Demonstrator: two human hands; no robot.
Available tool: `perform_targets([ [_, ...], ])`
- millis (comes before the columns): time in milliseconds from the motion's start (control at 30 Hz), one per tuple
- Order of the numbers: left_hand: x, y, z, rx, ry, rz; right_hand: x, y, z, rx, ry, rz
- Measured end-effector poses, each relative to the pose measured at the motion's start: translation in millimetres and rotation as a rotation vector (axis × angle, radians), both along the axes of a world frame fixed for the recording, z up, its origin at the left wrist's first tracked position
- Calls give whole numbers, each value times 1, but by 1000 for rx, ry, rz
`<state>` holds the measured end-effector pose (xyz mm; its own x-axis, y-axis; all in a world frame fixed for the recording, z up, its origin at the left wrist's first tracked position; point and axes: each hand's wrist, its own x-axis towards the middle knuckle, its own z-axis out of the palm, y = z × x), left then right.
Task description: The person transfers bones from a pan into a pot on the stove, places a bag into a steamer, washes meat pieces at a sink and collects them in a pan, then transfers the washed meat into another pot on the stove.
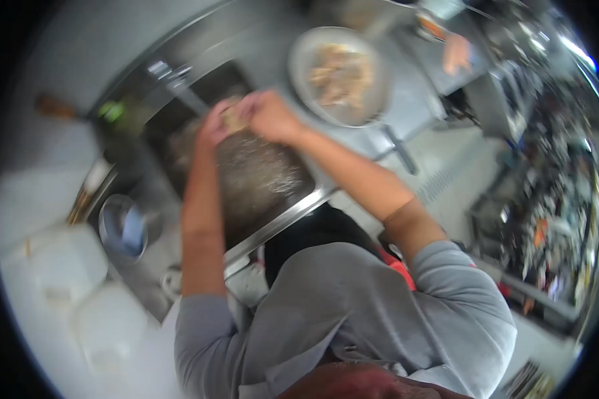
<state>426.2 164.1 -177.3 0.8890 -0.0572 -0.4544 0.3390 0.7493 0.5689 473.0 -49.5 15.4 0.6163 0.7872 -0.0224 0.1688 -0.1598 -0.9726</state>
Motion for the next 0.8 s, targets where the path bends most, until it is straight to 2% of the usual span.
perform_targets([
  [33,-12,-6,47,79,62,56,6,32,-5,14,246,-74],
  [67,-16,3,46,62,69,116,12,59,-6,4,476,-170],
  [167,-31,7,90,65,63,204,15,107,1,13,629,-168],
  [200,-38,5,102,72,74,219,15,116,2,-15,734,0],
  [267,-47,37,36,-147,-492,20,18,124,2,-81,934,314],
  [333,-46,35,48,-17,-140,135,17,135,-2,-80,763,149],
  [367,-45,34,55,30,37,188,12,141,-1,-24,781,49],
  [400,-46,34,51,32,37,201,8,147,-4,34,802,-40],
  [433,-49,41,51,38,40,223,11,147,-6,32,878,73],
  [500,-48,46,49,101,33,237,23,141,-15,-93,417,108],
  [567,-47,43,50,121,16,173,15,129,-6,-133,-95,-135],
  [633,-51,41,69,140,63,181,31,118,-20,-36,198,-276],
  [700,-48,30,91,152,108,211,39,108,-56,-199,42,-285],
  [767,-44,11,124,181,117,219,18,95,-45,-289,521,-230],
  [800,-38,5,124,276,85,226,9,88,-38,-333,758,-207],
])
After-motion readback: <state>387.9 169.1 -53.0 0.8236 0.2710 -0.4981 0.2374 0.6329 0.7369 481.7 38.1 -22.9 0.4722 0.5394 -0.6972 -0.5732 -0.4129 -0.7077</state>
